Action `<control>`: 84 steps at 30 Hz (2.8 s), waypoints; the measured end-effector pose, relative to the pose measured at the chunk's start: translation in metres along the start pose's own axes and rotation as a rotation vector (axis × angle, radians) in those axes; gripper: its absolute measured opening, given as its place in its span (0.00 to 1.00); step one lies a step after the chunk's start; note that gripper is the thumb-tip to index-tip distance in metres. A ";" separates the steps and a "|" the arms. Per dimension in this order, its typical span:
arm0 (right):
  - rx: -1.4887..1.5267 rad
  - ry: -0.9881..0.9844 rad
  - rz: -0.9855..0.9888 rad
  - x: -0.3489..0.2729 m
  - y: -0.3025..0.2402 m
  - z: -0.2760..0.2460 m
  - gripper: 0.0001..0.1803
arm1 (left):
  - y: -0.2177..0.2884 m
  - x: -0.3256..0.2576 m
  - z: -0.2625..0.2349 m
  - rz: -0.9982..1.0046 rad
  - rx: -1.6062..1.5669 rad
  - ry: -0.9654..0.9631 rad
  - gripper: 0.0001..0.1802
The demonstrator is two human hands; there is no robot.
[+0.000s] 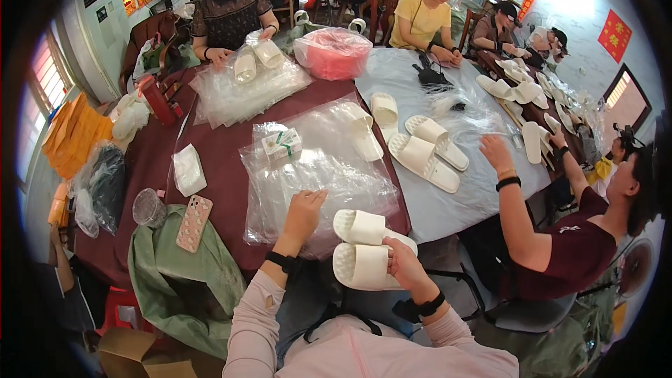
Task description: The worker is packaging white slippers into plastic bags.
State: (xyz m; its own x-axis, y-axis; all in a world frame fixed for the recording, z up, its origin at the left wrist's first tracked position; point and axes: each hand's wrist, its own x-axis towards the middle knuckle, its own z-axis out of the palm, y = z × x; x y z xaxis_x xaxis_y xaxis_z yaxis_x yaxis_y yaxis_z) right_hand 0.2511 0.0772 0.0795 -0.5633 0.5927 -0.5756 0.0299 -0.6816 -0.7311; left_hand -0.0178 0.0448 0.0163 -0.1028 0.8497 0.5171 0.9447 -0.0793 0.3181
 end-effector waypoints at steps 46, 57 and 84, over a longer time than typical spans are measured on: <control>0.672 -0.062 -0.446 0.078 0.015 -0.014 0.13 | 0.103 -0.024 -0.003 -1.142 -1.697 -0.242 0.38; 0.539 -0.180 -0.394 0.032 -0.026 0.061 0.35 | 0.108 -0.033 -0.031 -0.955 -2.132 -0.432 0.26; -0.143 -0.900 -0.610 -0.043 -0.062 0.049 0.35 | 0.093 -0.047 -0.320 -0.696 -0.933 0.241 0.12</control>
State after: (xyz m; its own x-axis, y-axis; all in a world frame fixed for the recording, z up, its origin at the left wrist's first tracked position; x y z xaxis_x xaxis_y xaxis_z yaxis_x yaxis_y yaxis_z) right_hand 0.2333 0.0735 0.1677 -0.9109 0.2434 0.3331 -0.3959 -0.2892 -0.8716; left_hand -0.0247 -0.1692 0.2755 -0.6541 0.7486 0.1086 0.0811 -0.0733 0.9940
